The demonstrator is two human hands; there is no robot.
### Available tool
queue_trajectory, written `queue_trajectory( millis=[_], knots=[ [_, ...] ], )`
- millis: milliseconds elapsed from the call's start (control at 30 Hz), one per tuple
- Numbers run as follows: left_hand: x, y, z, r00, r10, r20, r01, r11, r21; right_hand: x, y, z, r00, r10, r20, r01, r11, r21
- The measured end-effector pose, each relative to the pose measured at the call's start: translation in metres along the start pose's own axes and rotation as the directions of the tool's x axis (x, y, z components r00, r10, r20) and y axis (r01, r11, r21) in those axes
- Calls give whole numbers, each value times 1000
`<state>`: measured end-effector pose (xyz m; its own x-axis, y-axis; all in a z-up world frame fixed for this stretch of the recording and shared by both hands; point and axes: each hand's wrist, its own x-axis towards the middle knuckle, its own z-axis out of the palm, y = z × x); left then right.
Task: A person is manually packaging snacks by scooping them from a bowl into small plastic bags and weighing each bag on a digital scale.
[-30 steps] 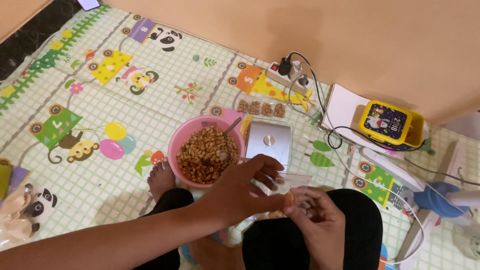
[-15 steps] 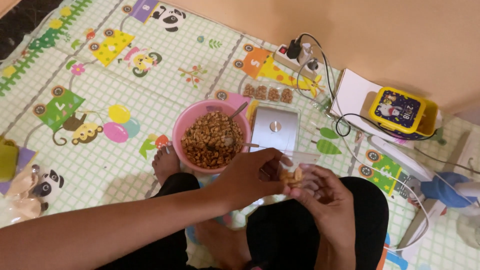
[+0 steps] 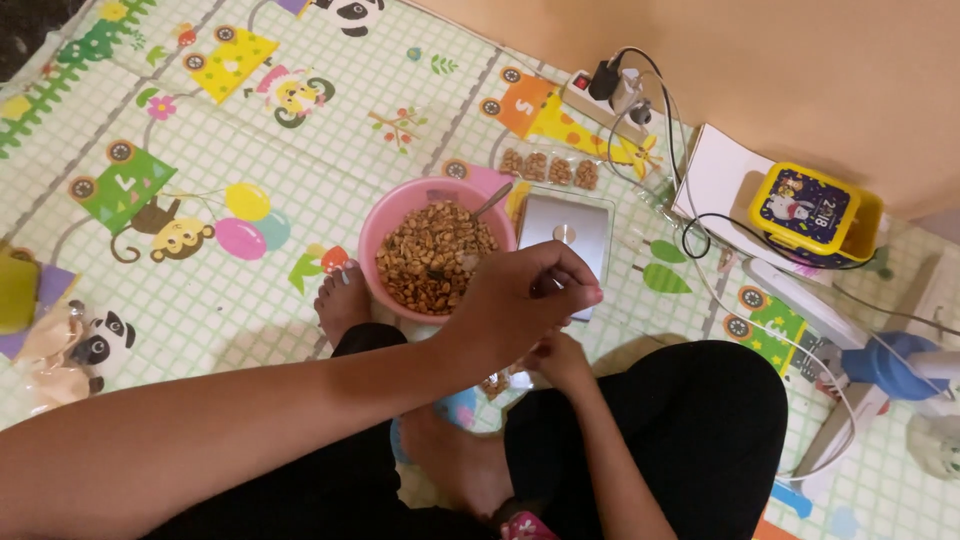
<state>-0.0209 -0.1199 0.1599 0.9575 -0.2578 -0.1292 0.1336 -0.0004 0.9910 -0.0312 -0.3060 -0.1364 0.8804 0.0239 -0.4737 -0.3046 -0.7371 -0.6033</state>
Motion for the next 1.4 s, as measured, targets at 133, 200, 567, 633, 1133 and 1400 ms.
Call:
queue_trajectory(
  millis=[133, 200, 567, 633, 1133, 1400],
  knots=[
    [-6, 11, -3, 999, -39, 38, 42, 997, -66, -6, -26, -5, 999, 16, -33, -21, 983, -184],
    [-8, 14, -7, 997, -67, 36, 69, 996, -55, -3, -31, -5, 999, 18, -46, -30, 964, -263],
    [-14, 14, -17, 998, -54, 25, 55, 998, -25, 6, -17, 8, 979, 60, -194, -111, 958, -265],
    [-12, 6, -20, 999, -36, 25, 36, 999, -5, 13, 1, 6, 981, 43, -188, -93, 960, -265],
    [-4, -35, -30, 972, -113, 206, 26, 923, 383, -63, -70, -95, 976, -27, -215, 137, 846, 516],
    [-6, -48, -25, 960, -212, 184, 73, 823, 563, -128, -140, -116, 966, 87, -244, 140, 619, 773]
  ],
)
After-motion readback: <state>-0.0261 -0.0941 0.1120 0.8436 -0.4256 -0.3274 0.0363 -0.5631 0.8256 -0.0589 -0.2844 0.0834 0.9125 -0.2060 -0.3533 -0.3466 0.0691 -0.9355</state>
